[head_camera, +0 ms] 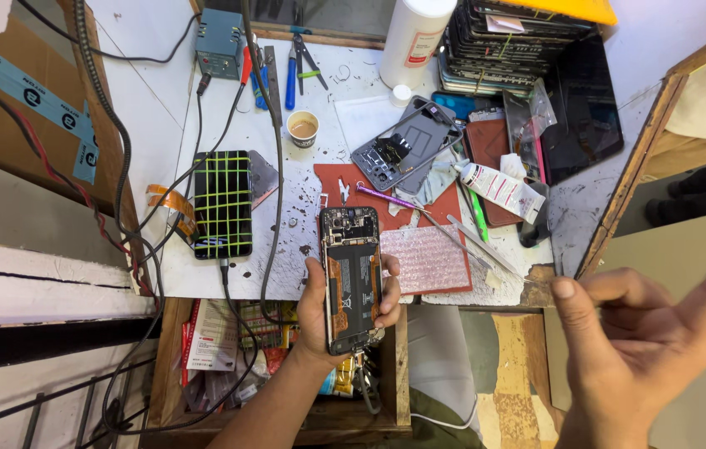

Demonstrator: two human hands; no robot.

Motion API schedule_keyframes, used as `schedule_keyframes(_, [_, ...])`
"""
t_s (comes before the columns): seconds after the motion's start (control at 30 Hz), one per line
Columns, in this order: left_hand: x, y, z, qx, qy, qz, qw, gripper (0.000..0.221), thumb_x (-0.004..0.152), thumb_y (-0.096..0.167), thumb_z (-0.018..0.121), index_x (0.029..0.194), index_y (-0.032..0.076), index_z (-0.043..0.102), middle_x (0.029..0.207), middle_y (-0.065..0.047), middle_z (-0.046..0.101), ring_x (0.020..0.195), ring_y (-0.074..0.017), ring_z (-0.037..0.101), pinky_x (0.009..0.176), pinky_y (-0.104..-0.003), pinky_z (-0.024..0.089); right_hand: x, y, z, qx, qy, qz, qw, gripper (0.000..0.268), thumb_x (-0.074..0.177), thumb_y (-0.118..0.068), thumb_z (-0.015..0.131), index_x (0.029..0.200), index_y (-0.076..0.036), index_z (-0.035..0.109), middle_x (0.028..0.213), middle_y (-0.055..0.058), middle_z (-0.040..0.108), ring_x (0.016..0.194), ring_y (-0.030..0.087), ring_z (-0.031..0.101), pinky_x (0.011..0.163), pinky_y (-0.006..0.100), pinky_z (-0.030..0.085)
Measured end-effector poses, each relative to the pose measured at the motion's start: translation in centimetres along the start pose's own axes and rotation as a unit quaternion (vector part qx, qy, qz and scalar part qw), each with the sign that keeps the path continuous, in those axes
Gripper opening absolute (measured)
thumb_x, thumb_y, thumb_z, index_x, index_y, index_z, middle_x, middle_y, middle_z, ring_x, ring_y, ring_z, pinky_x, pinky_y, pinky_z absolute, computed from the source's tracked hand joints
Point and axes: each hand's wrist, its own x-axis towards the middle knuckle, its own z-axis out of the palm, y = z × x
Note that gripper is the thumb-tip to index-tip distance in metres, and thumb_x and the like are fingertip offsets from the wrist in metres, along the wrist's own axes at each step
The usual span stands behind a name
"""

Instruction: The person removes screws from the internal frame of a phone using a screwdriver on a workbench.

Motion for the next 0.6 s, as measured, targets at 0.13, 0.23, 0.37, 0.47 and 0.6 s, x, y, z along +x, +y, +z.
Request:
schedule_keyframes(0.13, [-0.2,0.2,-0.1,-0.009,0.014,-0.005,1.000,0.084,0.098,0.072,0.044,0.140,-0.001,0.050,0.125,-0.019,0.057,0.085,-0.0213,0.057,0.065,-0.033,0.043,-1.4,2.4,2.0,-0.073,-0.115,0.013,0.991,0.056,0.084,0.006,0.080,0.131,-0.008,0.053,0.086,0.000,0.066,0.072,0.011,0.057,0.064,0.026,0.044])
schedule_keyframes(0.23, [-0.3,0.8,-0.1,0.000,-0.062,-0.044,0.997,0.099,0.102,0.078,0.047,0.141,-0.013,0.049,0.102,-0.023,0.061,0.085,-0.0224,0.062,0.071,-0.030,0.047,-3.7,3.9,4.0,-0.113,-0.258,0.012,0.959,0.045,0.074,-0.009,0.088,0.118,-0.008,0.077,0.063,-0.004,0.068,0.051,0.007,0.061,0.051,0.023,0.048])
schedule_keyframes(0.37, [-0.1,0.4,0.4,-0.043,-0.013,-0.088,0.995,0.106,0.087,0.078,0.045,0.142,-0.013,0.041,0.117,-0.027,0.064,0.085,-0.0279,0.070,0.068,-0.037,0.058,-6.4,4.1,6.0,-0.069,-0.307,-0.044,0.948,0.047,0.079,-0.009,0.085,0.125,-0.008,0.073,0.086,0.001,0.078,0.057,0.007,0.064,0.058,0.024,0.053])
schedule_keyframes(0.47, [-0.3,0.3,0.2,-0.034,-0.046,-0.076,0.995,0.107,0.092,0.078,0.044,0.147,-0.014,0.041,0.117,-0.029,0.063,0.083,-0.0296,0.070,0.068,-0.039,0.058,-7.0,4.3,6.4,-0.077,-0.312,0.034,0.946,0.051,0.076,-0.007,0.085,0.125,-0.007,0.073,0.070,0.000,0.071,0.049,0.011,0.058,0.047,0.027,0.047])
schedule_keyframes(0.6, [-0.5,0.1,-0.4,-0.039,-0.038,-0.078,0.995,0.102,0.092,0.077,0.042,0.150,-0.007,0.040,0.141,-0.036,0.054,0.087,-0.0315,0.071,0.069,-0.041,0.059,-7.1,4.4,6.5,-0.075,-0.297,-0.005,0.952,0.044,0.079,-0.006,0.083,0.122,-0.005,0.073,0.073,0.001,0.070,0.052,0.009,0.061,0.050,0.027,0.048])
